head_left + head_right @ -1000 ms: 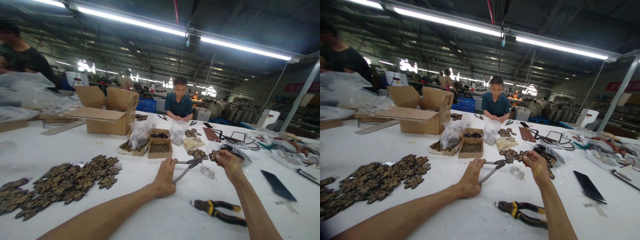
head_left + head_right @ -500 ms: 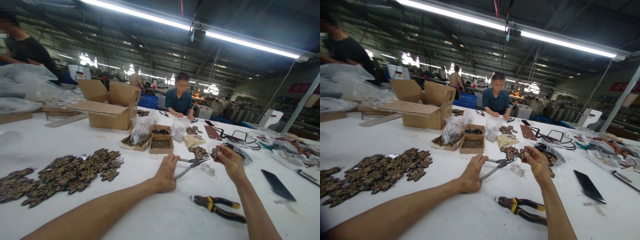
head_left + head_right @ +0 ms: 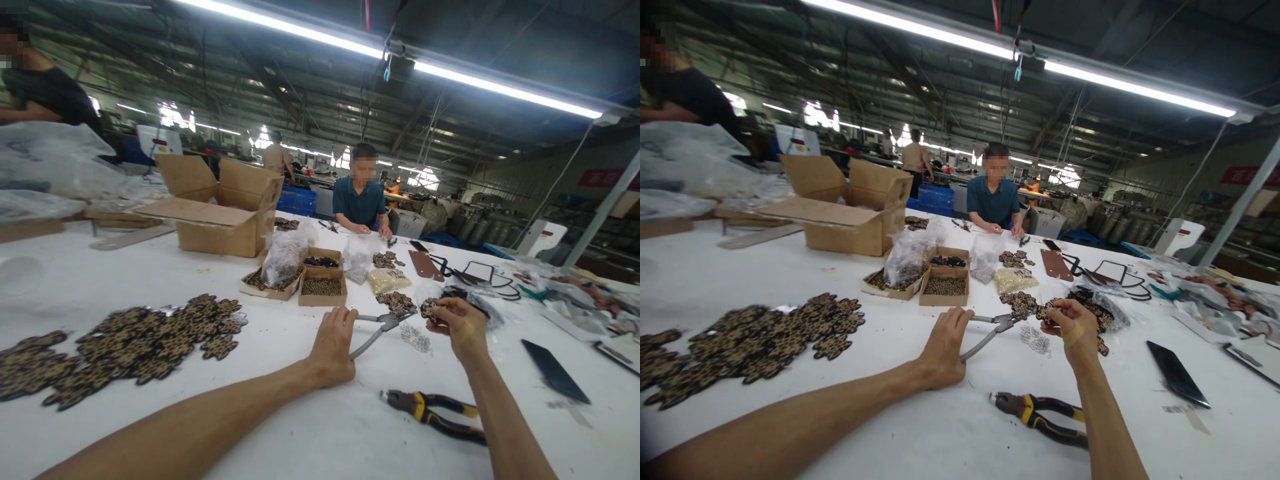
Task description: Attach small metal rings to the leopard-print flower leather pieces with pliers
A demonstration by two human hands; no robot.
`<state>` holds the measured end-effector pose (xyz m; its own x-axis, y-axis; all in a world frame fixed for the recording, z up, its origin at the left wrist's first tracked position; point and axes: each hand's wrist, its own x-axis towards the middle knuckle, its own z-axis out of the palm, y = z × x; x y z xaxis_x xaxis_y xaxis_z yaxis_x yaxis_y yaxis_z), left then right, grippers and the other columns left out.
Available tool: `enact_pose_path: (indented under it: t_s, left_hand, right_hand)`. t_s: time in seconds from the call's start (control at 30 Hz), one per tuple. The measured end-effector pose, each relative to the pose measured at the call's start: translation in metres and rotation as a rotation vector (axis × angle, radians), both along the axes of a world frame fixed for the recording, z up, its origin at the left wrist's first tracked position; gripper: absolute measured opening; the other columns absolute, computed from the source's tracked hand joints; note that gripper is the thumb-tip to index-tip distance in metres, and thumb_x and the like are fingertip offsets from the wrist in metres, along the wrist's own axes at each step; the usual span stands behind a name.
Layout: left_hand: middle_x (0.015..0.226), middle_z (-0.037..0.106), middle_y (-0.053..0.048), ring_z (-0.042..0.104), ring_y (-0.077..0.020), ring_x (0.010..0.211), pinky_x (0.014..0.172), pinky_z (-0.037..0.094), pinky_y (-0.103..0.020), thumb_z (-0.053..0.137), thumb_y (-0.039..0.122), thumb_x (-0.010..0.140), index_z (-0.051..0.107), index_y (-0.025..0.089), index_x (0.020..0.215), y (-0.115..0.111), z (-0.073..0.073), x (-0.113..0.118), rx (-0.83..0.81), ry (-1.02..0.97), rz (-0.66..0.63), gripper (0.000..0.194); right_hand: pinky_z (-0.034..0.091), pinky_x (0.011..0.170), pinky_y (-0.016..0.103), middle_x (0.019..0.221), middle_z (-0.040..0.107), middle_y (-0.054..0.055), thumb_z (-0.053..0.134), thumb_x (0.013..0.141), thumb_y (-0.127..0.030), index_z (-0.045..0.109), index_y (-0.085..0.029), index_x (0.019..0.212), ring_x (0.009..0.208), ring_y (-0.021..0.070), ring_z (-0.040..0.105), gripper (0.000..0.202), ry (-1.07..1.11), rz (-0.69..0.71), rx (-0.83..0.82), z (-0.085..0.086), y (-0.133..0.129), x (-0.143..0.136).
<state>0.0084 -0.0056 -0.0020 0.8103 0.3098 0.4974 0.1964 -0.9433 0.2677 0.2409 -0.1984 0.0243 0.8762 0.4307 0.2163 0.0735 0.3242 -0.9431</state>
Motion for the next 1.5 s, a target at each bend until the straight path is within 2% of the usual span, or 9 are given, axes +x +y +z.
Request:
enact_pose_path:
  t_s: [0.33, 0.7, 0.87, 1.17, 1.5]
  left_hand:
    - [0.127, 0.049, -0.013, 0.045, -0.0360, 0.119, 0.102, 0.034, -0.050, 0.061, 0.007, 0.045, 0.039, 0.021, 0.131, -0.006, 0.005, 0.000, -0.044, -0.003, 0.057, 0.090]
    - [0.130, 0.047, -0.014, 0.043, -0.0370, 0.122, 0.103, 0.034, -0.051, 0.062, 0.007, 0.045, 0.038, 0.022, 0.131, -0.008, 0.004, -0.001, -0.050, 0.001, 0.065, 0.091]
    - [0.129, 0.048, -0.014, 0.044, -0.0356, 0.119, 0.103, 0.035, -0.050, 0.061, 0.008, 0.046, 0.037, 0.020, 0.132, -0.007, 0.004, -0.001, -0.004, -0.033, 0.039, 0.090]
    - [0.129, 0.046, -0.015, 0.043, -0.0371, 0.120, 0.104, 0.033, -0.051, 0.062, 0.009, 0.045, 0.037, 0.019, 0.136, -0.009, 0.004, -0.001, 0.009, -0.030, 0.065, 0.095]
    - [0.127, 0.049, -0.019, 0.044, -0.0369, 0.116, 0.104, 0.035, -0.051, 0.062, 0.010, 0.049, 0.039, 0.010, 0.140, -0.008, 0.003, -0.002, 0.148, -0.048, 0.125, 0.093]
  right_hand:
    - [0.064, 0.056, 0.042, 0.071, 0.071, 0.004, 0.094, 0.052, -0.033, 0.066, -0.015, 0.082, 0.064, 0.0257, 0.071, 0.045, 0.019, 0.005, -0.006, -0.001, 0.002, 0.000]
    - [0.065, 0.058, 0.043, 0.069, 0.068, 0.002, 0.093, 0.054, -0.033, 0.065, -0.016, 0.078, 0.062, 0.0223, 0.069, 0.041, 0.034, 0.034, 0.030, -0.003, 0.007, -0.002]
    - [0.065, 0.058, 0.044, 0.067, 0.068, 0.001, 0.092, 0.056, -0.032, 0.064, -0.017, 0.078, 0.058, 0.0214, 0.069, 0.039, 0.035, 0.045, 0.014, -0.005, 0.008, -0.001]
    - [0.065, 0.055, 0.043, 0.062, 0.067, 0.001, 0.093, 0.054, -0.034, 0.064, -0.015, 0.074, 0.052, 0.0208, 0.067, 0.040, 0.030, -0.030, 0.013, -0.001, 0.010, -0.007]
    - [0.065, 0.051, 0.040, 0.055, 0.066, 0.001, 0.094, 0.050, -0.034, 0.059, -0.017, 0.066, 0.048, 0.0247, 0.068, 0.042, 0.068, -0.130, -0.036, -0.001, 0.021, -0.020]
